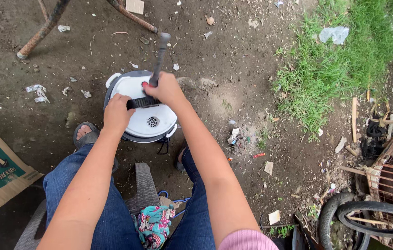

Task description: The person coils the power cord on a small vacuum cleaner, then uses a brush to clean the top and underside of the unit. They remove the old filter, unwrap a new filter from a plastic bag, and install it into the vacuum cleaner.

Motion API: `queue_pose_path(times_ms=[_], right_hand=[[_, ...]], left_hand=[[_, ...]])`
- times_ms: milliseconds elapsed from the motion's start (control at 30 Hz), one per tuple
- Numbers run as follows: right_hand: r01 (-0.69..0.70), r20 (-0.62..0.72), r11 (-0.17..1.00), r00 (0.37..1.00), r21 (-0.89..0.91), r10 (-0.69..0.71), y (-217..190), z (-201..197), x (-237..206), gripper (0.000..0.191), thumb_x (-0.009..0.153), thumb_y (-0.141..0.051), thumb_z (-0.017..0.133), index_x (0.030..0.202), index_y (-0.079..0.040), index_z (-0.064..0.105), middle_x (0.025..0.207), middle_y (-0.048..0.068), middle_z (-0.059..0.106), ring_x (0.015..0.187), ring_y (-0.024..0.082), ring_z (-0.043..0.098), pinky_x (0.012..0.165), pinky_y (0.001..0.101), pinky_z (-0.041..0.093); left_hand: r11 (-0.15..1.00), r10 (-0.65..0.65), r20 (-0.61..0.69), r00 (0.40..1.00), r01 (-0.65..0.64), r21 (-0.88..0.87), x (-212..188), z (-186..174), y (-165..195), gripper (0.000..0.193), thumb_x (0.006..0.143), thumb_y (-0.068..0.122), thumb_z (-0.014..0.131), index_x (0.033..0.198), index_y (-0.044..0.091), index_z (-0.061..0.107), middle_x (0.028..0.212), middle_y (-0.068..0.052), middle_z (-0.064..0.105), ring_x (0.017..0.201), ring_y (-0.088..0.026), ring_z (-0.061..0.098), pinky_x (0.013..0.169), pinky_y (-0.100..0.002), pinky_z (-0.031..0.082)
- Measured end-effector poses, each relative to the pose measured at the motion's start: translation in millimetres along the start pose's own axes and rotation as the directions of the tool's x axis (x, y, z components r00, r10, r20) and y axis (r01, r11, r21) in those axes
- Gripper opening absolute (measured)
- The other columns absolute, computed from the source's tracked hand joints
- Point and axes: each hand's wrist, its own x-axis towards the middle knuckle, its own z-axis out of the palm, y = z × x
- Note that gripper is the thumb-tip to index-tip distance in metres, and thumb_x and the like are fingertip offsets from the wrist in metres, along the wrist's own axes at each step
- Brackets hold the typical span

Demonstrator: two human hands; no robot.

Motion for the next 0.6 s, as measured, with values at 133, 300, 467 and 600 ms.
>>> queue_pose_path(times_ms=[133,300,467,600], right_hand=[[-0.165,0.319,0.986,0.934,-0.016,0.161,9,-5,-10,0.024,0.071,-0.019,0.081,0.075,0.002,0.070,0.064,0.011,0.072,0.054,0.021,0.074,0.053,0.0336,0.059],[-0.132,-0.171,0.951,0.968,0.281,0.185,53,-17,-59,0.020,0.085,-0.020,0.078,0.083,-0.003,0.069,0.064,0.008,0.070,0.055,0.014,0.069,0.053,0.0294,0.055],[0.009,-0.301,0.568,0.854,0.823,0.424,83,22,-116,0.013,0.093,-0.012,0.074,0.096,-0.001,0.066,0.076,0.007,0.070,0.059,0.014,0.069,0.053,0.0281,0.056],[-0.028,-0.258,0.502,0.833,0.864,0.490,88,41,-125,0.014,0.093,-0.013,0.075,0.096,-0.002,0.067,0.072,0.006,0.068,0.057,0.013,0.067,0.052,0.0274,0.055]], left_hand=[[0.996,-0.066,0.036,0.997,0.068,-0.049,3,-8,7,0.055,0.070,0.017,0.089,0.119,0.004,0.067,0.112,-0.016,0.063,0.107,-0.038,0.061,0.088,-0.048,0.050],[0.990,0.128,-0.052,0.990,-0.130,-0.053,3,-9,21,0.024,0.083,0.017,0.084,0.104,0.014,0.073,0.126,-0.005,0.061,0.118,-0.031,0.058,0.094,-0.048,0.045],[0.972,0.229,-0.105,0.968,-0.221,0.078,8,-6,27,0.009,0.077,0.017,0.085,0.082,0.017,0.077,0.136,-0.001,0.059,0.129,-0.031,0.051,0.100,-0.050,0.042],[0.906,0.331,-0.062,0.942,-0.299,0.300,19,-8,24,0.008,0.067,0.015,0.085,0.072,0.017,0.079,0.144,0.000,0.057,0.131,-0.031,0.049,0.102,-0.050,0.039]])
